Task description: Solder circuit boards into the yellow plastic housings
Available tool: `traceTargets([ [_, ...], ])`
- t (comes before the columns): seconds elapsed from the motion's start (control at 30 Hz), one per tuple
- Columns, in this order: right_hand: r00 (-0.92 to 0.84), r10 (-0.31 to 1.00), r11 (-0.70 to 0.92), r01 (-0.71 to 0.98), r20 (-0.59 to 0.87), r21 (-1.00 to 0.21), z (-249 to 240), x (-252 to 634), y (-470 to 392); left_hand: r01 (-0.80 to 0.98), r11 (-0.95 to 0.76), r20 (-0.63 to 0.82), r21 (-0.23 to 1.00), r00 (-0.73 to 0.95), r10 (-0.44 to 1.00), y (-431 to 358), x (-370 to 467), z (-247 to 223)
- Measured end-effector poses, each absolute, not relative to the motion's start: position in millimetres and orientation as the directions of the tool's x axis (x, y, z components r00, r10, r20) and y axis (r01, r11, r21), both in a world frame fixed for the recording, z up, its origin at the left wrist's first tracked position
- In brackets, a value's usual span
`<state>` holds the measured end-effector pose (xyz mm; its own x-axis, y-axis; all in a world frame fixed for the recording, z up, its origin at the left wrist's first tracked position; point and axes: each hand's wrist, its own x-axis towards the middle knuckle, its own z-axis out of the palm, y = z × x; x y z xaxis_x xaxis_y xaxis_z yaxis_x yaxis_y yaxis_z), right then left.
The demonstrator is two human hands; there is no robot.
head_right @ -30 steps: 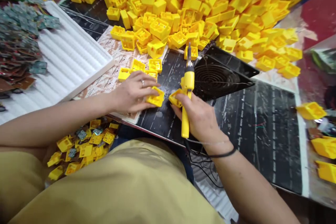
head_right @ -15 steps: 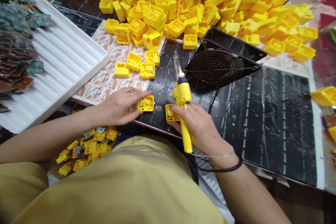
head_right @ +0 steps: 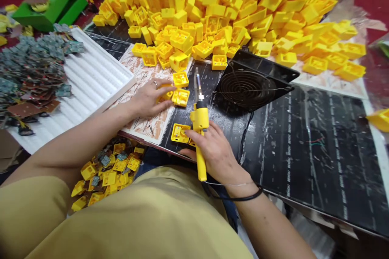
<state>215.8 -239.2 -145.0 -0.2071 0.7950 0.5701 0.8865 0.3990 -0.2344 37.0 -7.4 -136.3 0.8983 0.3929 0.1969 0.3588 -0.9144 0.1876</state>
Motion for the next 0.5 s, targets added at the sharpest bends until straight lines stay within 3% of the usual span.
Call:
traceTargets([
  [0.1,-0.232,0.796,0.428,0.869,0.559,-0.249,-148.4,210.5,-233.2,0.274,-0.940,0.216,0.204,0.924,0.316,-11.3,38.3,-138.7],
  [0.23,-0.198,0.786,0.410,0.876,0.586,-0.253,-155.8,212.1,-233.5,0.311,-0.928,0.133,0.203,0.931,0.341,-26.5,37.0,-136.2],
  [0.5,-0.244,0.766,0.451,0.863,0.594,-0.228,-166.3,217.4,-233.9,0.510,-0.860,0.026,0.001,0.860,0.510,-17.6,27.0,-91.0],
])
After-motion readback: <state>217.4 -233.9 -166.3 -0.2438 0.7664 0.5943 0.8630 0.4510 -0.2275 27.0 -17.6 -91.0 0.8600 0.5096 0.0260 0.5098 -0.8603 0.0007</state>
